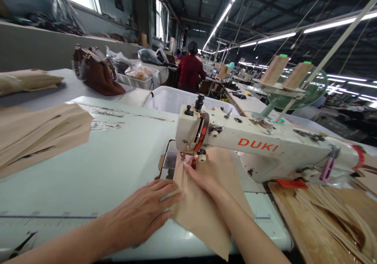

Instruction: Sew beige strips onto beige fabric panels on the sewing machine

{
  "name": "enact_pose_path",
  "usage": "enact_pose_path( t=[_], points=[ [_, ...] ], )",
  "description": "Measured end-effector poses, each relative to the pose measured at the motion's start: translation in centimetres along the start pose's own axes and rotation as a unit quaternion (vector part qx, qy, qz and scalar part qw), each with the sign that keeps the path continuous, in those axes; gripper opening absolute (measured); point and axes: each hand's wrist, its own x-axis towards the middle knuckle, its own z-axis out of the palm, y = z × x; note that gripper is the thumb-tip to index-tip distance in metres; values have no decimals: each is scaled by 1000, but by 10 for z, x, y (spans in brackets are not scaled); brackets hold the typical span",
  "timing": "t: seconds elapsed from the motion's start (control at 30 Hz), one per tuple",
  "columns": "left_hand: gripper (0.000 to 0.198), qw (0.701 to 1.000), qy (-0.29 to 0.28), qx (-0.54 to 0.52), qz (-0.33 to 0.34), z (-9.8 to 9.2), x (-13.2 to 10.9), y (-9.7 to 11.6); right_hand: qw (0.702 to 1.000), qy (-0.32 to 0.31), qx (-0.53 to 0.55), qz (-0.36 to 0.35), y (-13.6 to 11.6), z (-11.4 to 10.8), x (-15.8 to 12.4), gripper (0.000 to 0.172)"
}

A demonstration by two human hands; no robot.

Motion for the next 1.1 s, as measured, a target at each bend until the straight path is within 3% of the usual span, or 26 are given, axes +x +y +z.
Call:
enact_pose_path(
  t=[0.17, 0.3, 0.43, 0.6, 0.87, 1.1],
  points=[
    [57, 1000, -15, 3, -6, 5, -1, -4, 999, 9, -5, 36, -6, 9, 14, 17],
    [57, 1000, -14, 19, -13, 10, -7, -7, 1000, 6, -3, 27, -9, 1, 17, 18],
    [53, 999, -11, 26, -16, 7, -8, -7, 999, -12, 20, -41, -10, -10, -19, 12],
    [57, 999, -22, 9, -23, -2, 3, -10, 988, 26, 31, -148, -5, -3, -55, 32],
    [59, 999, -40, -2, -13, -8, 24, -31, 985, 26, -55, -161, 5, 1, -36, 43],
    [65, 999, -30, 22, -7, -7, 33, -50, 986, 47, 31, -158, 8, 7, -37, 38]
  ],
)
